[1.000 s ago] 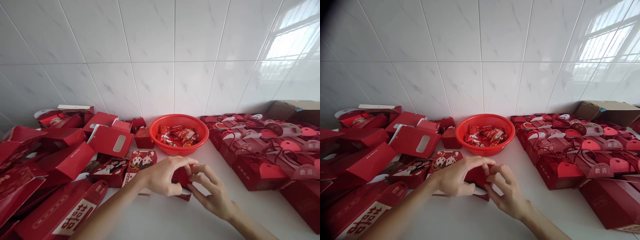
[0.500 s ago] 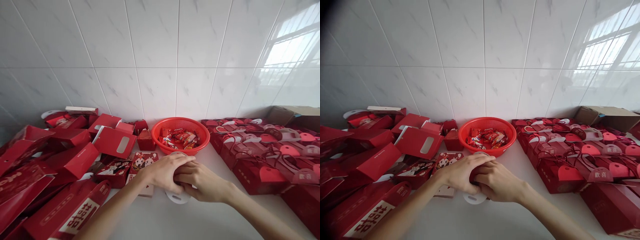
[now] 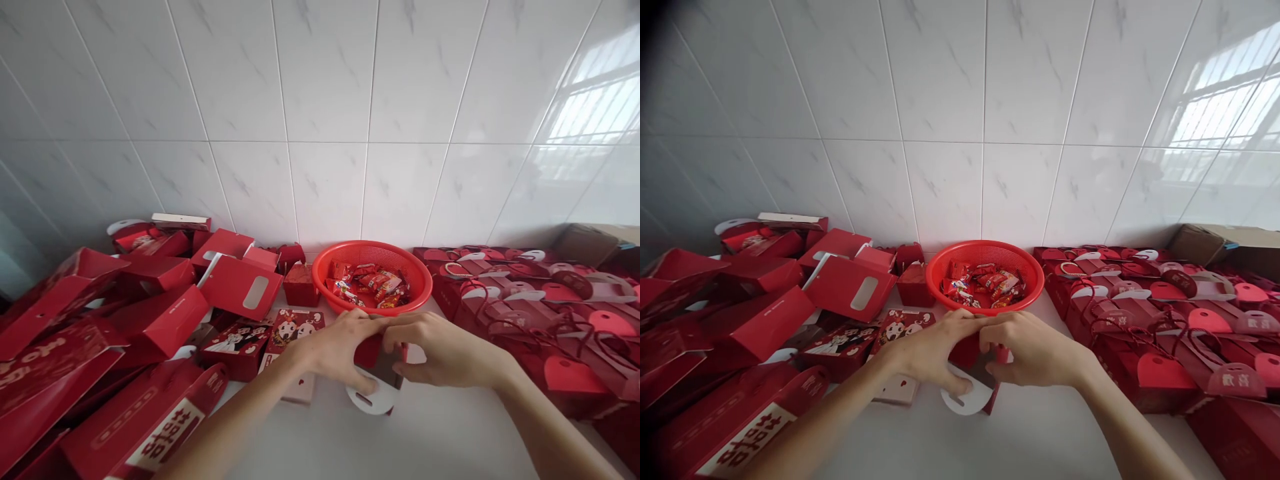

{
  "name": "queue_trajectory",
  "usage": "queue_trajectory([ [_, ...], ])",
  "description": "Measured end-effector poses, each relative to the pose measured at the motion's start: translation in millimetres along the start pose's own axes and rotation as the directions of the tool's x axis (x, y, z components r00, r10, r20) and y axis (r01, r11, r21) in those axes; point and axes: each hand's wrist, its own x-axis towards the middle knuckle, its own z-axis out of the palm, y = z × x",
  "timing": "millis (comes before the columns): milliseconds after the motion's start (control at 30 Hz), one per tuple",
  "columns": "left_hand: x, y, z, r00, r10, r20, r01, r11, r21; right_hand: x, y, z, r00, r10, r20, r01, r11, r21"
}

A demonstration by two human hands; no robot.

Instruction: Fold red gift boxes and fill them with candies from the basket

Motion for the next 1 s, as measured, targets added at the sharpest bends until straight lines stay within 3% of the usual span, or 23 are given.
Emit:
queue_trajectory([
  [167,2,4,9.2,0.992,0.117,0.039,-0.119,0.990,0.068,-13,9,-11,0.997,0.071,0.035,-0.072,0.997,0.024],
  [400,2,7,8.6,0.992,0.105,-0.073,-0.081,0.958,0.275,-17,19,-5,0.962,0.236,0.134,-0.225,0.970,-0.097],
  [600,-5,13,4.8,0.987,0.083,-0.139,-0.015,0.902,0.431,-9,17,9,0.945,0.266,0.191,-0.233,0.956,-0.179],
  [833,-5,11,-1.8,0.977,0.075,-0.200,0.012,0.915,0.404,-1,0,16,0.938,0.319,0.133,-0.270,0.916,-0.297],
  [1000,-8,14,-9.2,0.975,-0.015,-0.220,0.091,0.936,0.340,7,-4,31,0.923,0.374,0.090,-0.316,0.872,-0.375],
])
